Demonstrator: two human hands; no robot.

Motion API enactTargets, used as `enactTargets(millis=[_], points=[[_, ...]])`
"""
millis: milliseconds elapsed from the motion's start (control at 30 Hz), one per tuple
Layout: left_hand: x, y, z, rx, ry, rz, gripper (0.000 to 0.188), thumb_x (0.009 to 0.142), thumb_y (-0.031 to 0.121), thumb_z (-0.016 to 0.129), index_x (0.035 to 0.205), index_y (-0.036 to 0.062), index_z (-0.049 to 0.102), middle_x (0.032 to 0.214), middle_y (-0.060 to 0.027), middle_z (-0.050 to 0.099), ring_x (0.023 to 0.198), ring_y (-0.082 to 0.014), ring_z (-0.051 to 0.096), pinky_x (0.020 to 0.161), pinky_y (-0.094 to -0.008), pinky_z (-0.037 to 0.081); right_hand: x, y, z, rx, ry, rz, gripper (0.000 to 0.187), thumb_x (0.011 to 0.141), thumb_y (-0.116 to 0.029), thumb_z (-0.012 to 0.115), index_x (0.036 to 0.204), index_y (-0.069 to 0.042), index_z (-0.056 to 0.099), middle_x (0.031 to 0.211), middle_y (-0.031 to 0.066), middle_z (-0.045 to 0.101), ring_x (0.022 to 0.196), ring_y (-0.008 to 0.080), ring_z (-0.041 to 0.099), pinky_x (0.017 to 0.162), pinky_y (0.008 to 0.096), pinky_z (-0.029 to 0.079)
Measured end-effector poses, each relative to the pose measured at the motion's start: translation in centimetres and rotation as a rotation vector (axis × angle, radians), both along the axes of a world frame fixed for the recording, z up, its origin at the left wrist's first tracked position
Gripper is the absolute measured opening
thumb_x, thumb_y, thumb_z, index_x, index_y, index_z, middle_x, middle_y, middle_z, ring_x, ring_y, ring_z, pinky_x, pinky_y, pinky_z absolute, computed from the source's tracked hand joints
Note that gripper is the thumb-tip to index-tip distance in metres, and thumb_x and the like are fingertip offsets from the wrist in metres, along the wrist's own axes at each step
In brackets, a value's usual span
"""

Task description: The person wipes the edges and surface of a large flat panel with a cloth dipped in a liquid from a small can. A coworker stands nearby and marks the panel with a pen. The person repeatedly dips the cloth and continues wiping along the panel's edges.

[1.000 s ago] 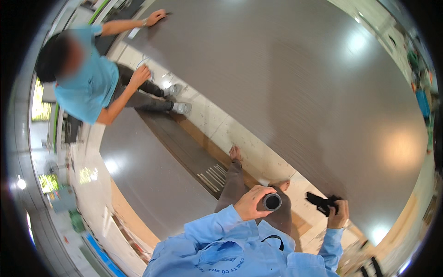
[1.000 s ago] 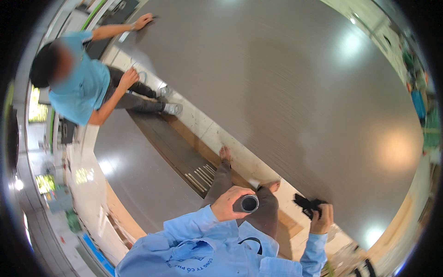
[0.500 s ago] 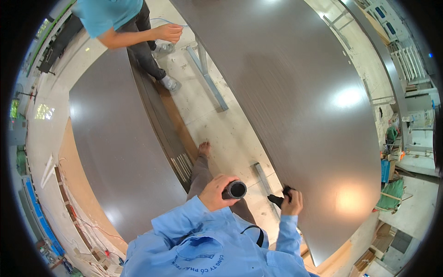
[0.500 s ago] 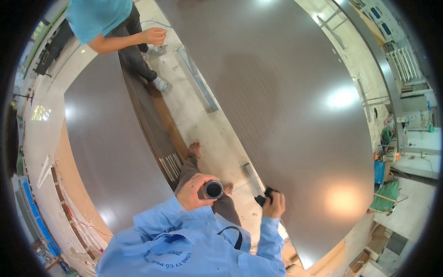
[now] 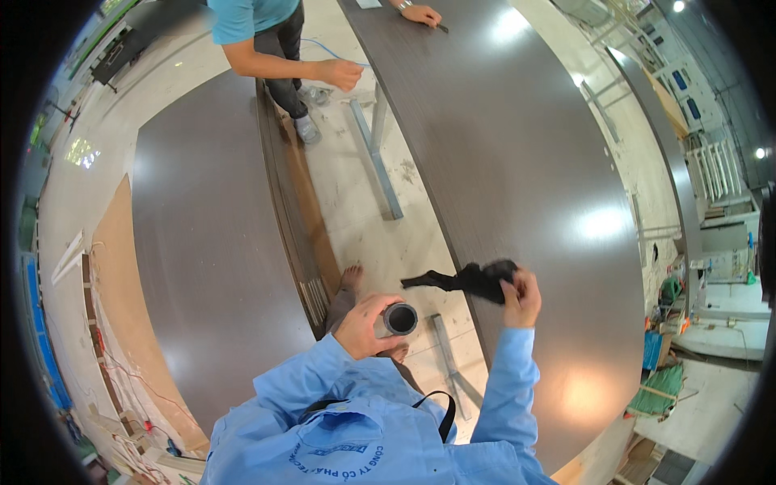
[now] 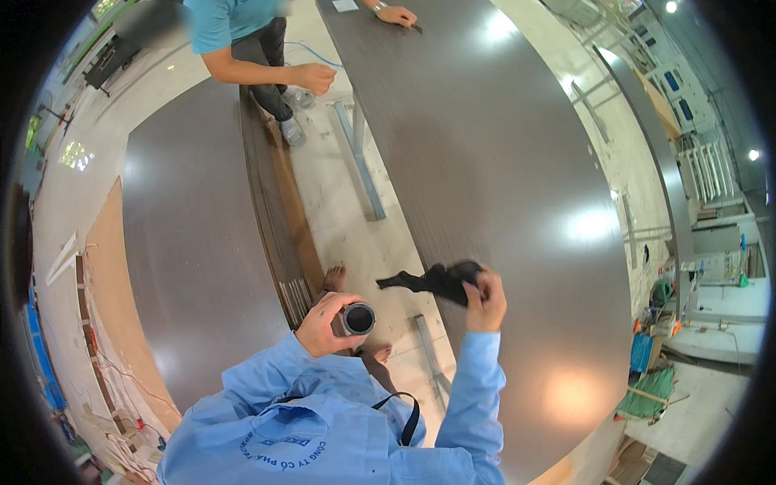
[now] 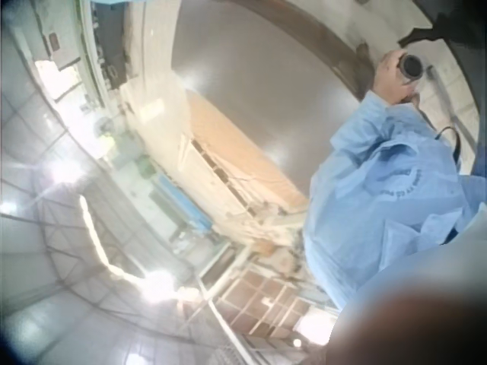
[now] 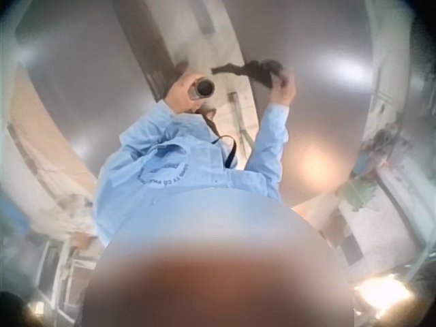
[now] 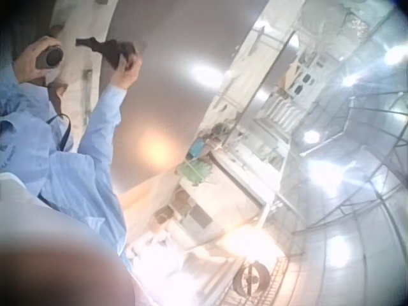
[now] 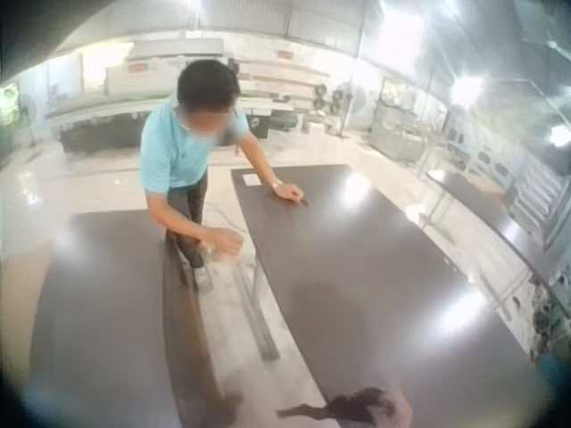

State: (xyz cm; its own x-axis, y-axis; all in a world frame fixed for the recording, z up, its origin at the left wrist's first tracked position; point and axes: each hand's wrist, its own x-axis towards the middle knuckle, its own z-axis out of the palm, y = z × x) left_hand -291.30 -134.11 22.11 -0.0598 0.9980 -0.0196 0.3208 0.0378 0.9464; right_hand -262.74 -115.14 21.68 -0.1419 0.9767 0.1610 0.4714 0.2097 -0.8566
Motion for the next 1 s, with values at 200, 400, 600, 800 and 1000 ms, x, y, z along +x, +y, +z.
enactTargets(millis=[200,400,600,800,1000], points=[[-1.0,1.3,0.8,0.038,-0.012,0.091,0.069,0.074,0.015,0.088,0.134,0.0058,0.057,0.128,-0.0123,0.065,0.117,-0.0313,0.062,0.097,-0.0387,0.053,11.1,-4.4,0.0,-0.251,0.429,-0.168,0.013,0.101,-0.014,0.07,0.1,-0.006,0.061,0.087,-0.0047,0.056,0.082,0.0064,0.053,0.075,0.0235,0.047],[-1.5,3.3,1.2,0.085,0.018,0.14,0.069,0.073,0.016,0.089,0.134,0.0064,0.057,0.128,-0.0104,0.066,0.116,-0.0301,0.062,0.096,-0.0382,0.053,18.5,-5.7,-1.9,0.014,0.079,-0.506,0.015,0.099,-0.013,0.072,0.102,-0.001,0.063,0.091,0.0031,0.068,0.082,0.0117,0.061,0.075,0.0288,0.052],[-1.3,4.7,1.8,0.108,0.027,0.12,0.07,0.074,0.017,0.088,0.135,0.0063,0.056,0.131,-0.0098,0.065,0.119,-0.0287,0.061,0.095,-0.0376,0.053,19.5,-7.6,-5.5,-0.07,-0.438,-0.5,0.018,0.086,-0.002,0.079,0.099,-0.002,0.067,0.093,0.0094,0.068,0.079,0.0192,0.065,0.075,0.0323,0.054],[-0.7,5.3,2.0,0.11,0.029,0.086,0.069,0.074,0.017,0.088,0.135,0.0059,0.056,0.131,-0.0098,0.065,0.119,-0.0285,0.06,0.096,-0.0376,0.052,18.1,-10.1,-7.9,0.017,-0.513,-0.453,0.02,0.084,0.0,0.077,0.103,-0.002,0.071,0.108,0.0142,0.069,0.099,0.0313,0.068,0.087,0.0399,0.055],[-0.5,5.5,2.1,0.106,0.021,0.063,0.069,0.075,0.017,0.088,0.135,0.006,0.057,0.131,-0.0098,0.065,0.118,-0.0281,0.062,0.096,-0.0378,0.053,17.0,-10.3,-6.8,0.019,-0.581,-0.409,0.03,0.09,-0.018,0.077,0.114,-0.001,0.072,0.125,0.0186,0.067,0.111,0.0378,0.065,0.1,0.0454,0.052]])
